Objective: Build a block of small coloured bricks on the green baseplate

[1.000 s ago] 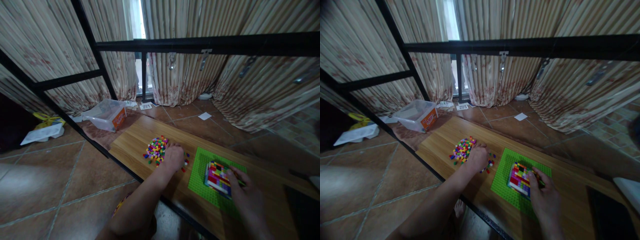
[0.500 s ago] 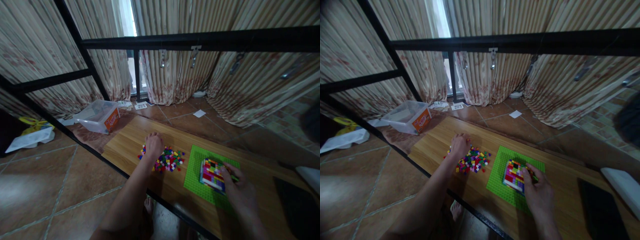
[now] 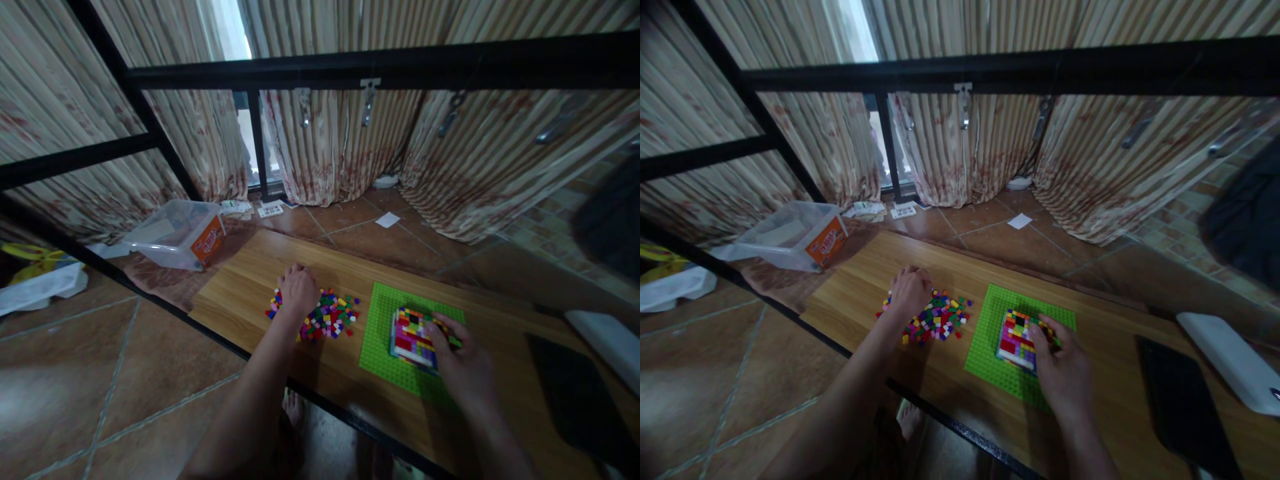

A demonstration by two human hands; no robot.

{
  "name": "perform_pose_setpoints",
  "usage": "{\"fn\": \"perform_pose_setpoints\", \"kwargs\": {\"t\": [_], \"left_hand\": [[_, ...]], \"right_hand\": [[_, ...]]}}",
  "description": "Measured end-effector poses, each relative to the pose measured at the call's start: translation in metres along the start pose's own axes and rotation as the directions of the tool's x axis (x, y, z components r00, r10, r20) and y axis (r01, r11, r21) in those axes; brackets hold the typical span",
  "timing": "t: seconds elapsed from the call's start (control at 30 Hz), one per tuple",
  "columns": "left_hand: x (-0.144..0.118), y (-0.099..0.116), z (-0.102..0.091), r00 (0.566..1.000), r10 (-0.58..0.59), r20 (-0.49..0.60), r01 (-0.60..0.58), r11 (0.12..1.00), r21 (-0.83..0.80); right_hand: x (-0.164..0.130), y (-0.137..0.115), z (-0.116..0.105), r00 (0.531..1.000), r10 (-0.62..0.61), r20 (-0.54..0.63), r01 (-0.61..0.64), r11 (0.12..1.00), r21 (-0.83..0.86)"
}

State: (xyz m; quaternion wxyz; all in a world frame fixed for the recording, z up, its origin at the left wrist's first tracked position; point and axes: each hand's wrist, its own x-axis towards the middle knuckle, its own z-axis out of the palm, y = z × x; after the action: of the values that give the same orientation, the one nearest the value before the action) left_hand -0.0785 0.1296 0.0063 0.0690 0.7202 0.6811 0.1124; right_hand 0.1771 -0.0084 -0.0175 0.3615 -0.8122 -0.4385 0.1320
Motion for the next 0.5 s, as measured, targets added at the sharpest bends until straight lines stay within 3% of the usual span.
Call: {"fn": "perform_pose_setpoints", "kwargs": {"t": [0.37,0.5], "left_hand": [[0.0012,0.0036,-0.0075,0.995,0.039,0.094,-0.036,0.999,-0.036],[-0.0025,0.0085,-0.0106,0.992,0.101,0.069,-0.095,0.992,-0.085]], "right_hand": [[-0.0011,-0.0032,-0.0006,1.0,0.0,-0.007,0.0,0.999,0.042],[-0.0013,-0.0035,-0.0005,0.999,-0.026,-0.02,0.026,0.999,0.039]]}}
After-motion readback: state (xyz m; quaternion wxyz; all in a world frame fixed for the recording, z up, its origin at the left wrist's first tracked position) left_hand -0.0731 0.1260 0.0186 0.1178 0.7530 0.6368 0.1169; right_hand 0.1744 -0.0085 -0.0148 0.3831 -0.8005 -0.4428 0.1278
